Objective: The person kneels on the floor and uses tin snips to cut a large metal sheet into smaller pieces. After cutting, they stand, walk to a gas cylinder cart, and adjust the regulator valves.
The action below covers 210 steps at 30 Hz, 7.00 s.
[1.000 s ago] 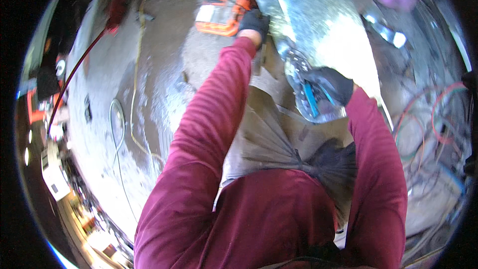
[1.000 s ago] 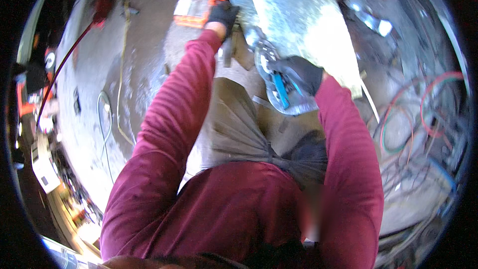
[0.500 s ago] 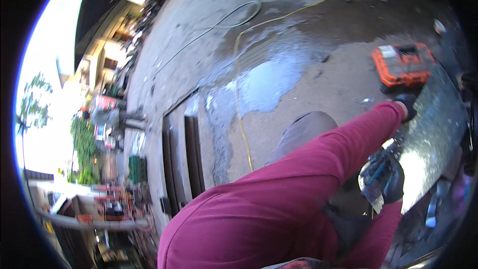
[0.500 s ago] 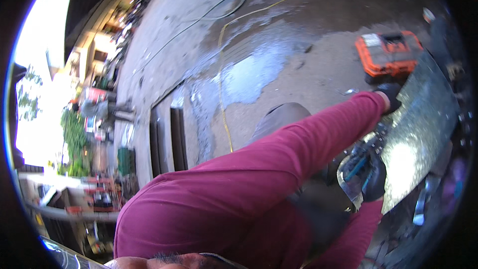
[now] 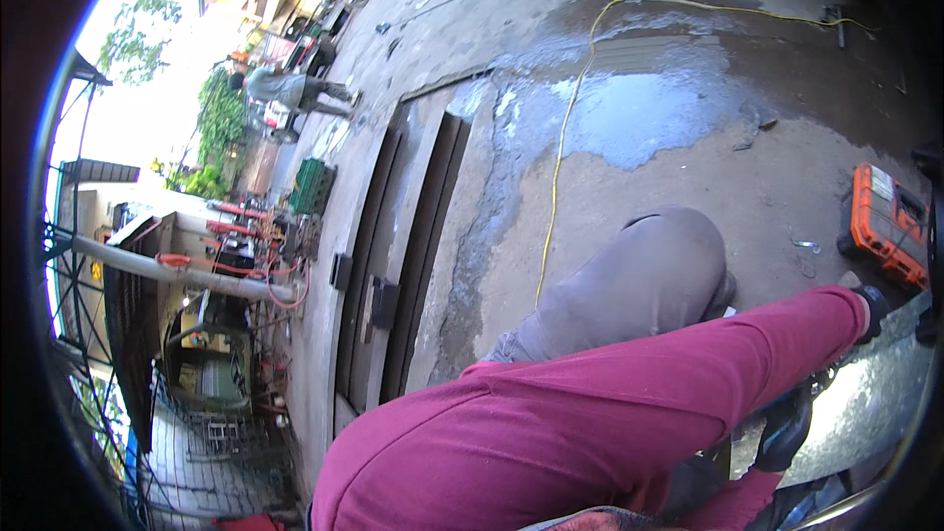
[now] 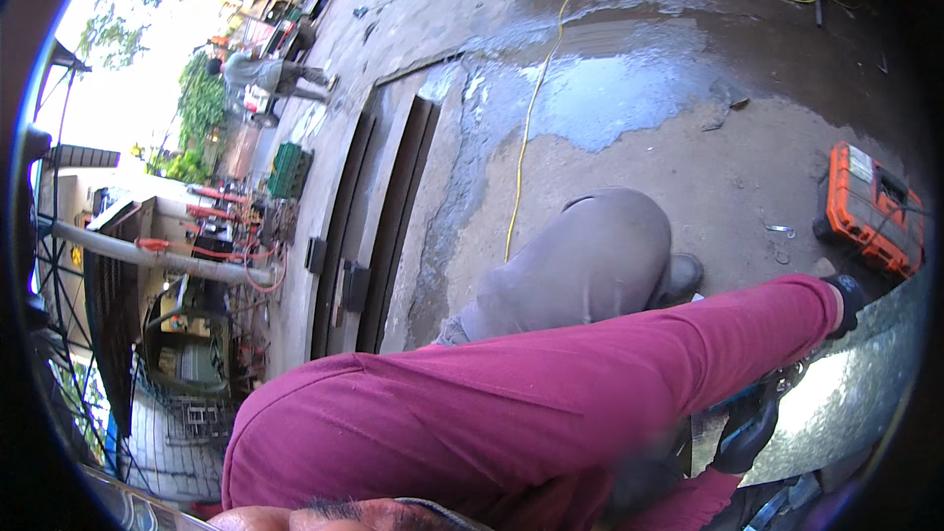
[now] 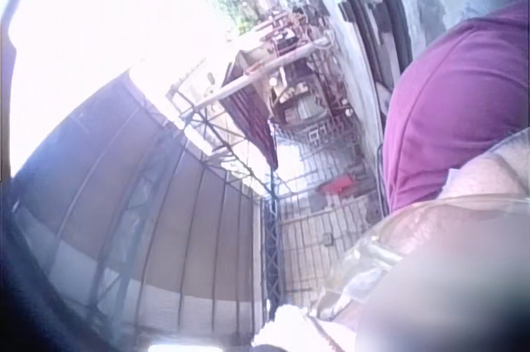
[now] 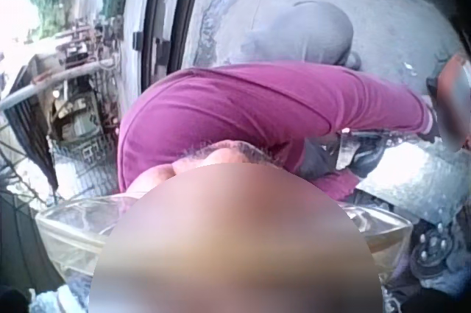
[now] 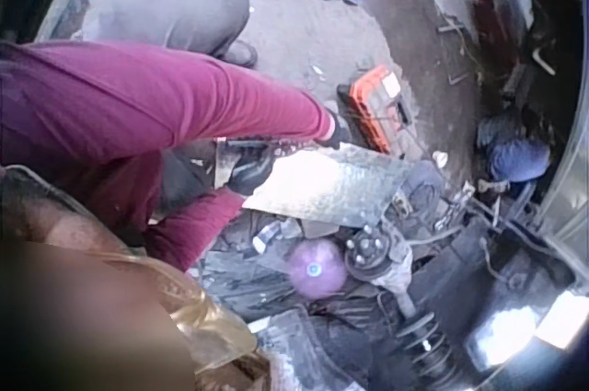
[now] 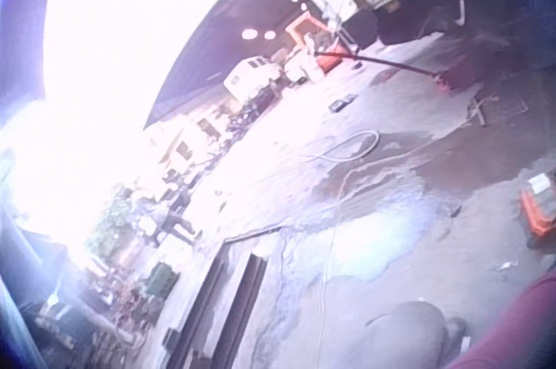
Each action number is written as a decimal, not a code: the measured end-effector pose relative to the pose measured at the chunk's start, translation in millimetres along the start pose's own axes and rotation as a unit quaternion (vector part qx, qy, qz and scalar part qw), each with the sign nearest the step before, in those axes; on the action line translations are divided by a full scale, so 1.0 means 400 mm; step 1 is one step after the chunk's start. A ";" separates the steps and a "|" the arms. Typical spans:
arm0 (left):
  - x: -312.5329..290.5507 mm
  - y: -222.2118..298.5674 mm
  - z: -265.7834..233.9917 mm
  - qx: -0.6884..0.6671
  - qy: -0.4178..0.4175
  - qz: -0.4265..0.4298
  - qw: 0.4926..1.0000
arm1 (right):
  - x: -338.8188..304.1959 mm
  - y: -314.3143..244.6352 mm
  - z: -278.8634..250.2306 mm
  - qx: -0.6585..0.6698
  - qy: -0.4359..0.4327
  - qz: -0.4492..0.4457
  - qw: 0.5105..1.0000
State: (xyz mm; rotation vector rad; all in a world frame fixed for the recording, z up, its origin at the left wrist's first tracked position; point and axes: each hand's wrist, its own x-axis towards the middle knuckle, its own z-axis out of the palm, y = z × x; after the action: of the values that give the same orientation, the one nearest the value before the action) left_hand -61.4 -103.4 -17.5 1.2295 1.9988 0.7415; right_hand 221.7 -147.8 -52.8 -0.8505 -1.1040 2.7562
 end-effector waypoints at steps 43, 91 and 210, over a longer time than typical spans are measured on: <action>0.074 -0.017 0.083 0.134 -0.046 -0.054 0.988 | -0.054 -0.058 0.002 -0.087 0.000 0.008 0.996; -0.216 0.003 0.182 0.103 -0.057 -0.170 0.978 | -0.159 -0.059 0.064 -0.030 0.066 0.092 0.993; -0.392 0.098 0.095 -0.440 -0.185 -0.283 0.832 | -0.206 -0.086 0.143 -0.085 0.092 0.089 0.988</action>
State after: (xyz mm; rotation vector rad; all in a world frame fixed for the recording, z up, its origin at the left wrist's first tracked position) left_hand 41.2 -226.0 26.9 0.1805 1.2956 0.8698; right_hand 257.1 -177.9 42.3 -1.2537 -1.3008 2.6759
